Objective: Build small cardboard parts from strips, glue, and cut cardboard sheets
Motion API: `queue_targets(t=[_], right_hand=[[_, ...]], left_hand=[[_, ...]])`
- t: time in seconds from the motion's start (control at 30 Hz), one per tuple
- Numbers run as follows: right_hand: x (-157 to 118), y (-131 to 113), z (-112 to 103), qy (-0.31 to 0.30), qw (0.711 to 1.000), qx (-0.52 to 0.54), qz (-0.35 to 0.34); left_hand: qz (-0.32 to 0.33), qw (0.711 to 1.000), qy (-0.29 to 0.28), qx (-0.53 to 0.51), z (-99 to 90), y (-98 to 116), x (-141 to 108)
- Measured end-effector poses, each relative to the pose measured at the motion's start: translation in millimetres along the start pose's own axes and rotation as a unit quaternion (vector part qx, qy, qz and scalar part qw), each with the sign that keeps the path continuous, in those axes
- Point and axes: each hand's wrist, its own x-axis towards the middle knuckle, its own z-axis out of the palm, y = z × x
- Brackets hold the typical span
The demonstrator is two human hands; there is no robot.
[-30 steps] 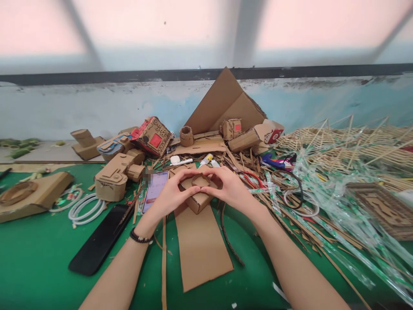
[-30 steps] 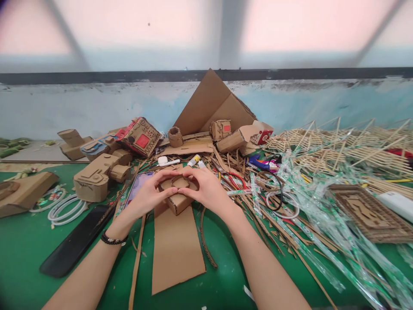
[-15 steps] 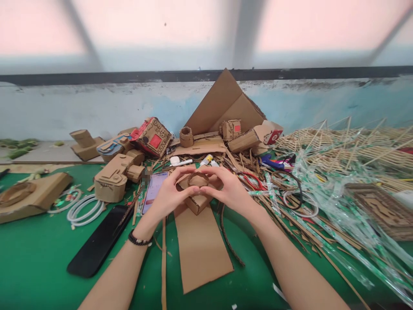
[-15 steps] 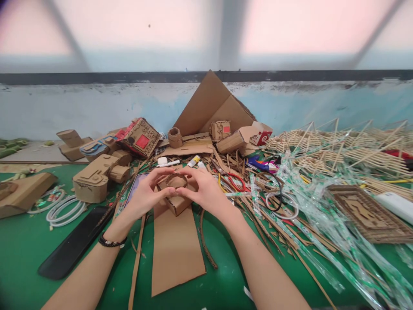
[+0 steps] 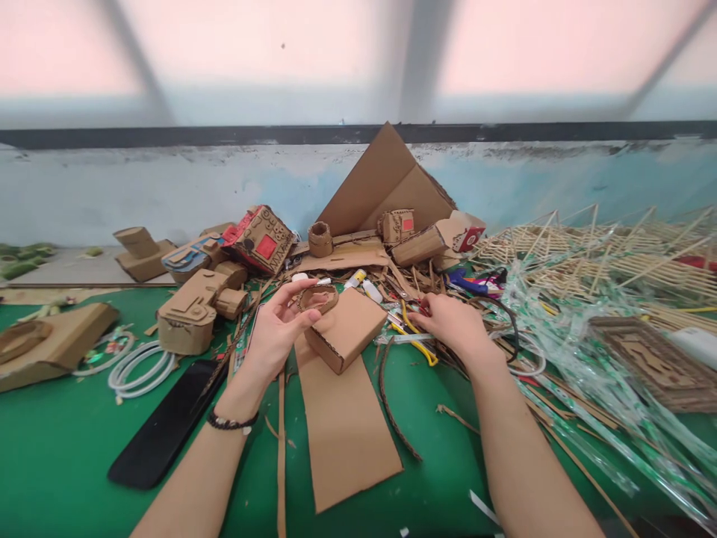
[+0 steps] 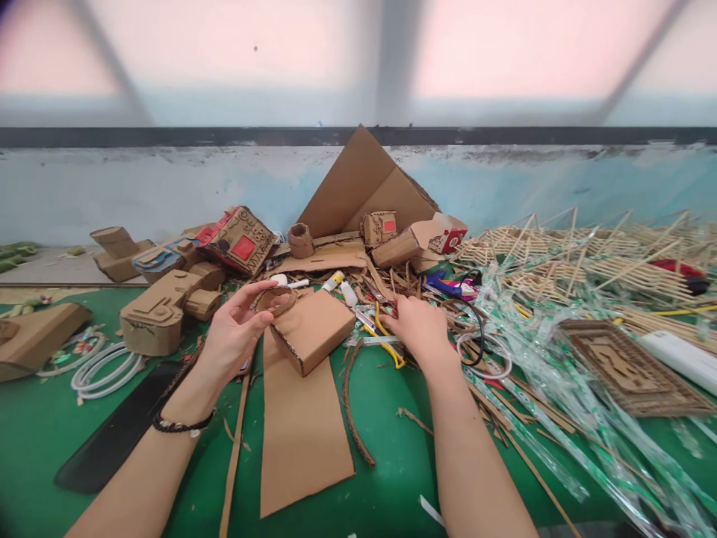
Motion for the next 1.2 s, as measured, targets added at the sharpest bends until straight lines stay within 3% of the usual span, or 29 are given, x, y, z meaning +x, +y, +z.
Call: queue_targets(t=[0.13,0.3,0.43,0.57,0.67,0.77,0.83,0.93,1.07,1.13,1.2], right_hand=[[2,-5,7,-0.035,0.999,-0.003,0.034],[7,-4,8,-0.033,0.997,0.013,0.066],[9,2,6,0.009,0.996,0.048,0.08],[12,11,4,0.081,0.978,0.184,0.051],[17,17,2,0.126,0.922,0.367,0.016],[18,16,-3,0.151,0.819,0.554,-0.002],[15,8,-7,0.128,0.765,0.631,-0.016],[3,-19,-11,0.036,0.734,0.676,-0.057],[-17,-61,-12,-0.004,0.654,0.747,-0.12],[-25,-75,-10,-0.038,0.645,0.749,-0.145],[-31,-82,-8,-0.06,0.658,0.732,-0.165]], left_hand=[[-0.034,0.999,0.0,-0.038,5.5,4,-1],[-0.058,0.994,-0.004,-0.09,6.0,4,0],[-0.089,0.989,0.032,-0.113,4.8,5,1],[-0.083,0.991,0.026,-0.099,5.6,9,0],[-0.079,0.992,0.024,-0.094,6.1,8,0],[-0.076,0.991,0.034,-0.101,5.5,5,0],[-0.08,0.991,0.036,-0.105,5.6,4,0],[-0.094,0.99,0.019,-0.106,8.7,4,-1],[-0.107,0.989,0.005,-0.106,16.7,8,-3],[-0.104,0.99,0.004,-0.097,20.1,10,-5],[-0.093,0.993,0.002,-0.077,22.2,13,-6]])
